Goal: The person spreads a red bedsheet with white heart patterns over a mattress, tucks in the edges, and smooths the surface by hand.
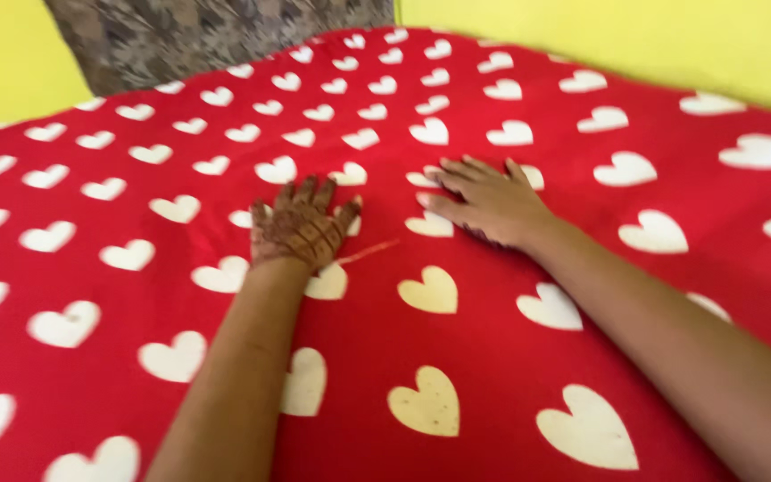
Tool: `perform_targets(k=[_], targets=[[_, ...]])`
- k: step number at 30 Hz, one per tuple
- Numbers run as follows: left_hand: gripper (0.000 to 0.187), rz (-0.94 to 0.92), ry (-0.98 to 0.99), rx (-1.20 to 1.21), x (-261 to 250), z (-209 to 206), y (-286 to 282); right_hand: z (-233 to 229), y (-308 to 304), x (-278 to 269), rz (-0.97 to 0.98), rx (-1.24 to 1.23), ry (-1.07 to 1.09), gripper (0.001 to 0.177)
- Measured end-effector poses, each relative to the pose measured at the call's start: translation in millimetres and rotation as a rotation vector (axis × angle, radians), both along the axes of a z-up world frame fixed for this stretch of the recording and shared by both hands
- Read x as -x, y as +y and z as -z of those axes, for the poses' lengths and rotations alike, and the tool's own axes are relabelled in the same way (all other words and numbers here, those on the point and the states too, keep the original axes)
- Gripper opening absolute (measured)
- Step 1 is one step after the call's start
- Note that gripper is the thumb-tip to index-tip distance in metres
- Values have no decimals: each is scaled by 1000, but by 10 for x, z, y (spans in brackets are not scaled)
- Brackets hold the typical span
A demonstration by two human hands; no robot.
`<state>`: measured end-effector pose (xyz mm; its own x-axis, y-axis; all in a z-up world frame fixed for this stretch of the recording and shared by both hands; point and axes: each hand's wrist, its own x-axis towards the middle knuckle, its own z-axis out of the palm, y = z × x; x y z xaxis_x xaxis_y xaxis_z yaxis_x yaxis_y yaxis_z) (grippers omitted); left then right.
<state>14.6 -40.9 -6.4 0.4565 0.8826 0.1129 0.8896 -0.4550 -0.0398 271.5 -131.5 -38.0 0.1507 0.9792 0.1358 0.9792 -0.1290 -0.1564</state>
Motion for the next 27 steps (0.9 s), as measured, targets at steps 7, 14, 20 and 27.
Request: perform_targets(k=[7, 14, 20, 27], targets=[[81, -228, -52, 67, 1610, -81, 66, 54, -89, 14, -23, 12, -313, 62], [78, -516, -35, 78, 3858, 108, -229, 110, -48, 56, 207, 149, -123, 80], [80, -427, 189, -175, 4025, 238, -460, 214, 49, 60, 232, 182, -118, 81], [73, -532, -55, -27, 3792, 17, -616, -428, -513, 1931, 420, 243, 99, 86]])
